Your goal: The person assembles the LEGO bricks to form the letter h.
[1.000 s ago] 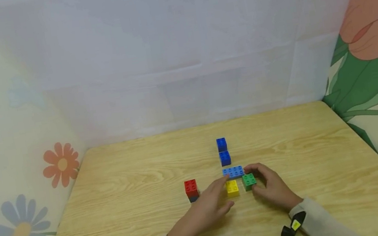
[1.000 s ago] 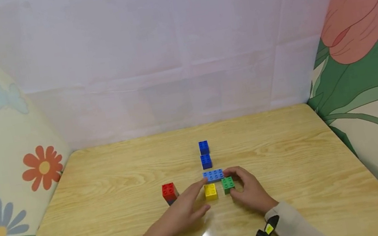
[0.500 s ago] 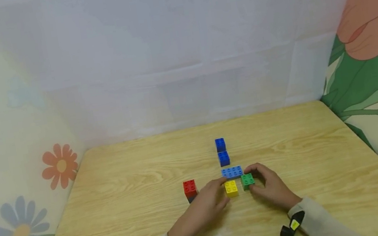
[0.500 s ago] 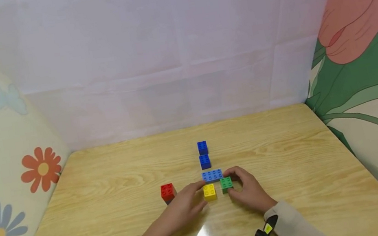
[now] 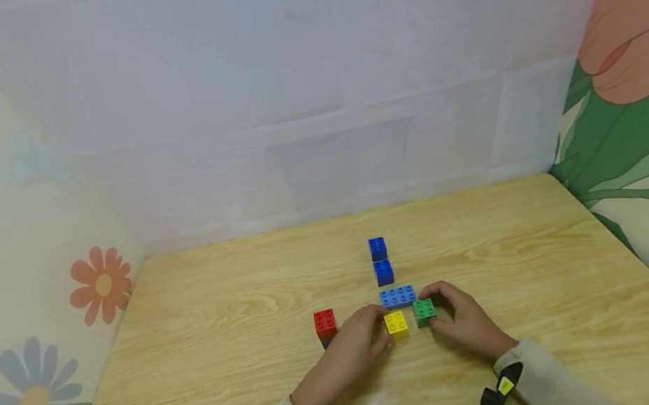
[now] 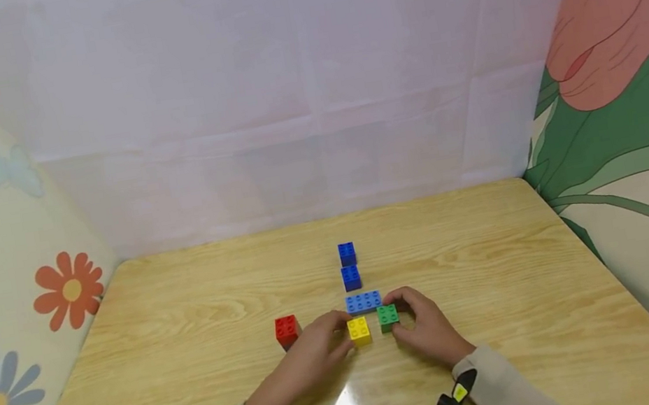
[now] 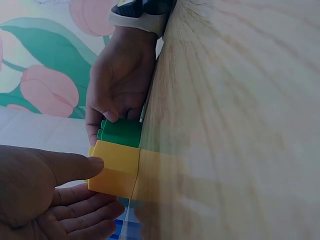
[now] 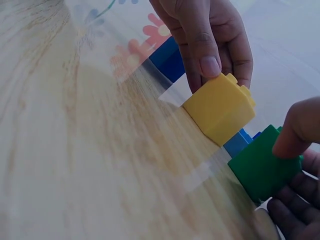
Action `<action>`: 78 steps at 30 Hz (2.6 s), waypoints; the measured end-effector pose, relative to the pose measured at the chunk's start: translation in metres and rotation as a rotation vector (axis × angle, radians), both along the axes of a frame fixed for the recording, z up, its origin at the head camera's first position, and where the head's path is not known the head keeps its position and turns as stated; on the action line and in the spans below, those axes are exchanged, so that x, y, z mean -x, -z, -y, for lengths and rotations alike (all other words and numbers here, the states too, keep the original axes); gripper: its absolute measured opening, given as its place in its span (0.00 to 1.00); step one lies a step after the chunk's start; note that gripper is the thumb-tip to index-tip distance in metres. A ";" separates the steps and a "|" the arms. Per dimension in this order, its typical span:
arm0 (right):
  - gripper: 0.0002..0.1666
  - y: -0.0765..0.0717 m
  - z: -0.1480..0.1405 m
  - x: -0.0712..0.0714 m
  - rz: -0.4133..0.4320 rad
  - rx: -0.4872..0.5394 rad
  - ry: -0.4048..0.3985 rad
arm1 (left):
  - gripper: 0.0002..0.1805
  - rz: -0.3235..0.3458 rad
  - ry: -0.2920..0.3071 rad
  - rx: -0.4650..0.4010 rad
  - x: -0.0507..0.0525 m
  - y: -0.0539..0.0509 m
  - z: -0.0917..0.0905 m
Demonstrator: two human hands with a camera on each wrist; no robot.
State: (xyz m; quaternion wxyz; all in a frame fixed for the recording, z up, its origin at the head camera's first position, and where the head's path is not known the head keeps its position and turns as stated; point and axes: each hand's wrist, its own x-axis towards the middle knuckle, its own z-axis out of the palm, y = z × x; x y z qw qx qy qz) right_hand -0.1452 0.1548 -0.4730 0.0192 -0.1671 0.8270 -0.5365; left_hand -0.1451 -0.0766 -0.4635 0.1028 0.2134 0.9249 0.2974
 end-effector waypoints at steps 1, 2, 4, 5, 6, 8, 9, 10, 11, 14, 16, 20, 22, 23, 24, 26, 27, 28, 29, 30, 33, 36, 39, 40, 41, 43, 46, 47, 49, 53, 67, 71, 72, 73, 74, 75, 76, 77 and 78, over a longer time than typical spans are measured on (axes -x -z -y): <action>0.23 -0.001 0.000 -0.001 -0.005 0.002 -0.003 | 0.22 -0.004 0.003 -0.002 0.000 0.000 0.000; 0.23 -0.001 0.000 -0.001 -0.009 0.005 -0.005 | 0.22 -0.009 0.005 -0.003 0.000 0.000 0.000; 0.23 -0.001 0.000 -0.001 -0.018 0.014 -0.013 | 0.22 -0.011 0.008 -0.004 0.000 -0.001 0.001; 0.23 -0.001 0.000 -0.001 -0.021 0.019 -0.017 | 0.22 -0.011 0.011 -0.003 0.000 -0.001 0.001; 0.23 0.000 0.000 -0.001 -0.026 0.023 -0.020 | 0.22 -0.011 0.012 -0.002 0.000 -0.001 0.001; 0.22 0.000 -0.001 -0.001 -0.030 0.023 -0.023 | 0.22 -0.012 0.015 0.001 0.000 -0.002 0.001; 0.22 0.000 -0.001 -0.001 -0.036 0.021 -0.023 | 0.21 -0.008 0.015 0.001 0.000 -0.002 0.001; 0.22 0.000 -0.001 -0.001 -0.040 0.019 -0.023 | 0.21 -0.006 0.017 0.001 0.000 -0.002 0.001; 0.22 0.000 -0.001 -0.001 -0.044 0.015 -0.021 | 0.21 -0.002 0.017 0.000 0.000 -0.003 0.001; 0.22 0.000 -0.001 -0.002 -0.049 0.012 -0.016 | 0.21 0.008 0.017 -0.005 0.000 -0.003 0.001; 0.22 -0.001 0.000 -0.002 -0.050 0.013 -0.011 | 0.20 0.013 0.016 -0.006 0.000 -0.003 0.001; 0.22 -0.002 0.000 -0.004 -0.054 0.042 -0.012 | 0.20 0.011 0.018 -0.006 0.000 -0.002 0.001; 0.23 -0.001 0.001 -0.004 -0.072 0.071 -0.023 | 0.20 -0.002 0.022 -0.008 0.000 -0.002 0.002; 0.23 -0.001 0.001 -0.004 -0.083 0.091 -0.033 | 0.20 -0.008 0.023 -0.011 0.000 -0.002 0.002; 0.23 0.000 0.001 -0.004 -0.095 0.109 -0.043 | 0.20 -0.014 0.025 -0.013 0.000 -0.001 0.002; 0.23 0.002 0.003 -0.004 -0.129 0.142 -0.066 | 0.20 -0.023 0.026 -0.015 0.000 -0.001 0.002; 0.23 0.003 0.003 -0.004 -0.146 0.158 -0.078 | 0.20 -0.023 0.026 -0.016 0.001 0.000 0.003; 0.23 0.003 0.004 -0.004 -0.161 0.171 -0.088 | 0.20 -0.021 0.025 -0.017 0.001 0.000 0.003; 0.23 0.004 0.005 -0.004 -0.174 0.185 -0.099 | 0.20 -0.014 0.023 -0.018 0.001 0.000 0.003; 0.23 0.004 0.005 -0.004 -0.188 0.195 -0.108 | 0.20 -0.008 0.022 -0.017 0.001 0.000 0.003; 0.24 0.004 0.008 -0.005 -0.205 0.229 -0.121 | 0.20 -0.001 0.020 -0.020 0.001 -0.001 0.003; 0.24 0.004 0.010 -0.007 -0.212 0.260 -0.138 | 0.20 -0.009 0.024 -0.025 0.001 -0.001 0.003; 0.24 0.004 0.012 -0.008 -0.222 0.295 -0.163 | 0.20 -0.016 0.027 -0.029 0.001 -0.001 0.003; 0.24 0.005 0.012 -0.007 -0.221 0.307 -0.170 | 0.20 -0.018 0.028 -0.030 0.001 -0.001 0.003; 0.25 0.005 0.013 -0.007 -0.218 0.318 -0.175 | 0.20 -0.021 0.029 -0.031 0.001 -0.001 0.003; 0.25 0.008 0.013 -0.007 -0.220 0.338 -0.181 | 0.20 -0.027 0.030 -0.032 0.001 -0.001 0.003; 0.26 0.017 0.015 -0.005 -0.218 0.358 -0.179 | 0.20 -0.040 0.034 -0.032 0.001 -0.001 0.003; 0.26 0.020 0.016 -0.004 -0.218 0.363 -0.180 | 0.20 -0.046 0.036 -0.031 0.001 -0.001 0.003; 0.26 0.026 0.019 -0.003 -0.219 0.369 -0.188 | 0.20 -0.059 0.038 -0.028 0.001 0.000 0.003; 0.25 0.032 0.024 -0.002 -0.206 0.376 -0.219 | 0.19 -0.077 0.040 -0.027 0.001 0.001 0.003; 0.25 0.027 0.028 -0.004 -0.205 0.316 -0.193 | 0.20 -0.071 0.042 -0.027 0.001 0.001 0.003; 0.25 0.015 0.030 -0.008 -0.187 0.311 -0.199 | 0.20 -0.068 0.041 -0.022 0.001 0.000 0.003; 0.25 0.014 0.030 -0.009 -0.181 0.308 -0.198 | 0.20 -0.067 0.041 -0.021 0.001 0.000 0.003; 0.25 0.014 0.030 -0.008 -0.179 0.302 -0.196 | 0.20 -0.066 0.042 -0.021 0.001 0.000 0.003; 0.25 0.015 0.030 -0.008 -0.178 0.297 -0.194 | 0.20 -0.065 0.042 -0.019 0.001 0.000 0.003; 0.25 0.018 0.030 -0.007 -0.180 0.290 -0.190 | 0.20 -0.065 0.043 -0.019 0.001 0.000 0.003; 0.25 0.020 0.030 -0.006 -0.180 0.286 -0.187 | 0.20 -0.064 0.043 -0.018 0.000 -0.001 0.003; 0.25 0.024 0.029 -0.004 -0.186 0.281 -0.186 | 0.20 -0.064 0.044 -0.019 0.000 -0.001 0.003; 0.25 0.027 0.029 -0.003 -0.192 0.278 -0.185 | 0.20 -0.063 0.045 -0.018 0.000 -0.001 0.003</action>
